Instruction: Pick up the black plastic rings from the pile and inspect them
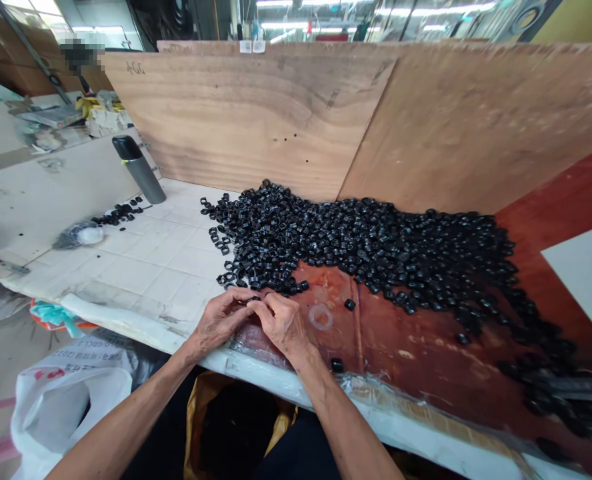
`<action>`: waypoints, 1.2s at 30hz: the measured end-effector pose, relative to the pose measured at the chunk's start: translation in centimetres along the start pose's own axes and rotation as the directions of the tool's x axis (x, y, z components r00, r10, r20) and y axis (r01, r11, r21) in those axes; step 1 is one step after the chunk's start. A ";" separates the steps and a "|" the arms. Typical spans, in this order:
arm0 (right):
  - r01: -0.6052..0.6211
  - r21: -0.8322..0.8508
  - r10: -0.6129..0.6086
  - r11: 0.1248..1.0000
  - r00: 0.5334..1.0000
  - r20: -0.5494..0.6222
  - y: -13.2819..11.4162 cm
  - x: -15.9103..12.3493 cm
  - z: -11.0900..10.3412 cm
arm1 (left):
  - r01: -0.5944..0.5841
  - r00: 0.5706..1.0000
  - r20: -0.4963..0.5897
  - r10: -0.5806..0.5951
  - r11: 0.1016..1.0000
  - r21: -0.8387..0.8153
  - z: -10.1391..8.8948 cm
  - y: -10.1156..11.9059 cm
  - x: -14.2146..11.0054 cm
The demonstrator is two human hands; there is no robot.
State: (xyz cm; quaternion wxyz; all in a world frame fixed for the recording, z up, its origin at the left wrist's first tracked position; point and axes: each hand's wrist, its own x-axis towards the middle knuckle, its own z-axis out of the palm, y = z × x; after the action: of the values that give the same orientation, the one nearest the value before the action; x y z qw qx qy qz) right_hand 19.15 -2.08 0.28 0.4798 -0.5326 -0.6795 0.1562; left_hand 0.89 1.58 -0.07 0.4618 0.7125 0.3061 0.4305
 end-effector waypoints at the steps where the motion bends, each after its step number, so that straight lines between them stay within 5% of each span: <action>1: -0.015 0.023 0.015 1.000 1.000 0.004 -0.2 0.0 0.0 | 0.007 1.000 0.002 -0.007 1.000 -0.002 0.0 0.0 0.0; 5: 0.012 0.142 -0.016 0.990 0.999 0.028 -1.0 0.2 -0.4 | 0.036 0.999 -0.020 -0.037 0.999 -0.040 0.0 0.0 0.0; 11: -0.003 0.033 0.003 0.999 1.000 -0.010 -0.4 0.2 -0.2 | 0.016 1.000 0.003 -0.016 1.000 0.014 -0.1 0.1 0.0; 16: -0.050 0.071 0.045 0.996 0.997 0.062 -1.1 0.2 -0.5 | 0.047 0.999 -0.016 -0.047 0.999 -0.001 -0.1 0.0 0.1; 29: -0.009 0.174 0.004 0.985 1.000 0.030 -1.2 0.4 -0.5 | 0.114 0.993 -0.016 -0.115 0.991 -0.071 0.0 1.1 0.3; 32: -0.137 0.232 0.115 0.963 0.988 0.108 -1.1 0.0 0.2 | 0.065 0.998 0.010 -0.066 0.997 0.039 -0.2 1.1 0.0; 36: -0.349 0.385 0.249 0.854 0.925 0.286 -1.5 -0.5 0.6 | -0.156 0.988 0.037 0.152 0.939 0.305 -0.5 1.5 -1.3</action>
State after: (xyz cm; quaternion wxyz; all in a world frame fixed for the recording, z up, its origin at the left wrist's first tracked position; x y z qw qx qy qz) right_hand 17.80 -2.87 0.79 0.4745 -0.4922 -0.5866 0.4342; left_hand -0.06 0.13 1.00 0.3122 0.8003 0.3095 0.4078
